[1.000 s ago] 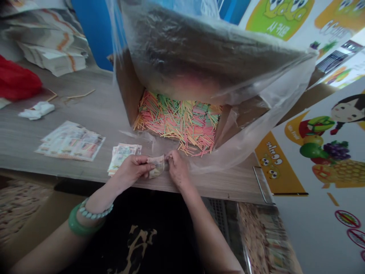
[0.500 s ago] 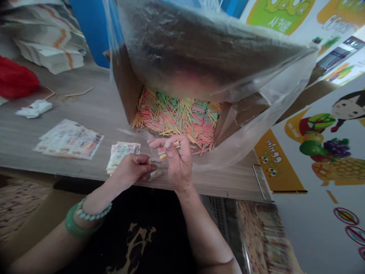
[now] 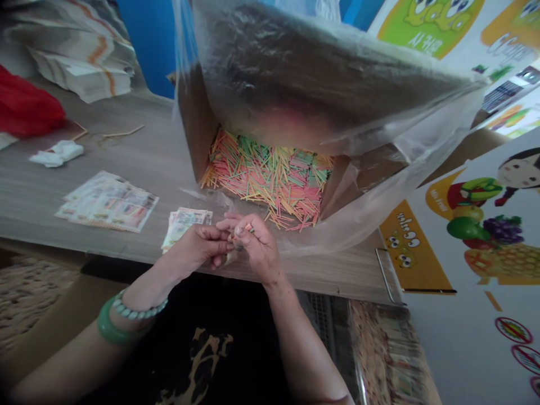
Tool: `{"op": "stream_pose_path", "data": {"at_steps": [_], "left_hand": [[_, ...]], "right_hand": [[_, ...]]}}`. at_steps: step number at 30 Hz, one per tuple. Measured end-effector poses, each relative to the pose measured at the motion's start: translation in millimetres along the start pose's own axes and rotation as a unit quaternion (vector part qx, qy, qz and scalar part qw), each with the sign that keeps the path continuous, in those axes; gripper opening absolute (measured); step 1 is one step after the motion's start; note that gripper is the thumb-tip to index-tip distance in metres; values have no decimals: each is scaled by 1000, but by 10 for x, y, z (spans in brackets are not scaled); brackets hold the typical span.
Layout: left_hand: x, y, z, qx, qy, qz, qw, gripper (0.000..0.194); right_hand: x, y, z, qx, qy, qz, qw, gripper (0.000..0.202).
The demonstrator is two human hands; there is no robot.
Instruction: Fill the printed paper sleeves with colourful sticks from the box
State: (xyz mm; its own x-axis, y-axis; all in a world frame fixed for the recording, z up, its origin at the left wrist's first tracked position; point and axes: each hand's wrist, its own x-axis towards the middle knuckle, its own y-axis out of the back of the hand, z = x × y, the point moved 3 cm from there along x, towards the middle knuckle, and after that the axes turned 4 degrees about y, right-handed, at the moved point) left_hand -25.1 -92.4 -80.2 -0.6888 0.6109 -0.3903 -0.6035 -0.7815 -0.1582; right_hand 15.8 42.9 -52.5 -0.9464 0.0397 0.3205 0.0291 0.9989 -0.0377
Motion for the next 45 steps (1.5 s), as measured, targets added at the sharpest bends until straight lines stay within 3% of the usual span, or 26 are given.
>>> {"op": "stream_pose_path", "data": {"at_steps": [4,7,9,13,17,23,25,29,34,36,39,45], "left_hand": [[9,-27,24,25,-57,-12,998,23],[26,2,61,19,-150,36,988,26],[46,32,66,-16,-175,52,983,20],[75,63,58,-76,-132,43,987,23],[51,41,83,-97,-135,33,986,25],[43,61,34,-148,-132,47,979,25],[39,69,30,-161,-124,51,978,26],[7,47,59,-152,-118,41,980,30],[-110,73,150,-66,-158,84,982,21],[-176,146,229,-22,-207,128,970,22],[-269,288,331,29,-262,180,948,25],[-448,596,331,60,-221,266,937,21]], "right_hand": [[18,1,38,-19,-29,-21,999,21],[20,29,44,-41,-44,-43,997,21],[6,77,64,-42,-55,-56,996,20],[-40,212,145,6,-55,3,998,42],[-75,221,211,-52,-76,7,996,15],[-59,143,182,-98,-37,19,994,13],[-51,143,233,-112,-49,50,991,7],[-63,144,326,-101,-75,107,986,22],[-67,3,278,-85,-79,65,991,17],[-27,-97,280,-40,-88,36,995,14],[76,-304,320,2,-107,-3,994,26],[260,-795,353,-39,-82,-3,996,26]]}}
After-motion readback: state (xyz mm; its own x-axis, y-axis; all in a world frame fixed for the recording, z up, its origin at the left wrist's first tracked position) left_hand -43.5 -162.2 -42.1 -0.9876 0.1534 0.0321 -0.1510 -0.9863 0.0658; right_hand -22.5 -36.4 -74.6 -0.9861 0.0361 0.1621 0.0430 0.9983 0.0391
